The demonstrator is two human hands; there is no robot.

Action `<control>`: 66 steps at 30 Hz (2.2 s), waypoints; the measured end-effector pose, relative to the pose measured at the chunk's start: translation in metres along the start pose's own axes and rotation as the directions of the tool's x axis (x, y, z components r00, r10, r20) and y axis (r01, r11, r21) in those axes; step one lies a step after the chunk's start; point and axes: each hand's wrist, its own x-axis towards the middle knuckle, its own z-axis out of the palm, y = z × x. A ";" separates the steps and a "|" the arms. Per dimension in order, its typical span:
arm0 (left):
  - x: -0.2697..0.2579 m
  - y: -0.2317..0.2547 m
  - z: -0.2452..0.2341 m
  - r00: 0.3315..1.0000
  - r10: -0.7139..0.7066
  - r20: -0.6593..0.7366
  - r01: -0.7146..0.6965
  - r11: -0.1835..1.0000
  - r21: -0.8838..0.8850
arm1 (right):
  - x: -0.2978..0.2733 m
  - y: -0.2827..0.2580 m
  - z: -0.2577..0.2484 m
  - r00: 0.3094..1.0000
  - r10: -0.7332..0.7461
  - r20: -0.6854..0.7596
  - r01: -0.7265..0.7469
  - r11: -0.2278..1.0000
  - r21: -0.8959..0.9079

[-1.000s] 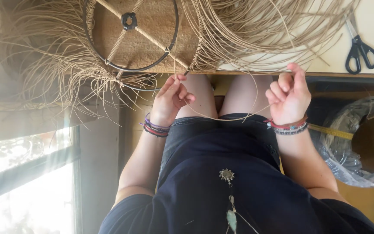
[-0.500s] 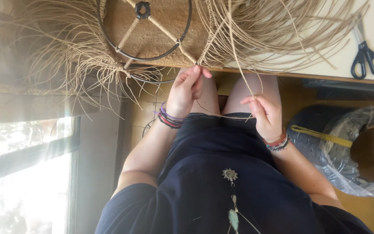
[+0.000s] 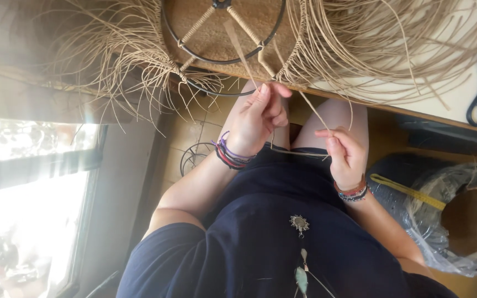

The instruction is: Weaving and tying dried straw strands onto a circular metal frame to create a decorative lampshade

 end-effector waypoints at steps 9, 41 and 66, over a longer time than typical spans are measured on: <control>-0.007 -0.029 -0.001 0.964 0.172 -0.203 -0.161 0.985 0.070 | -0.002 0.003 0.009 0.989 -0.138 -0.048 0.130 0.982 -0.134; 0.026 0.034 -0.037 0.901 0.383 -0.203 -0.424 0.875 -0.232 | 0.024 0.030 -0.023 0.732 0.272 0.625 0.045 0.896 -0.443; -0.010 -0.016 -0.186 0.992 0.126 0.013 -0.127 0.992 0.023 | 0.119 0.052 0.091 0.884 0.088 0.459 -0.086 0.996 -0.024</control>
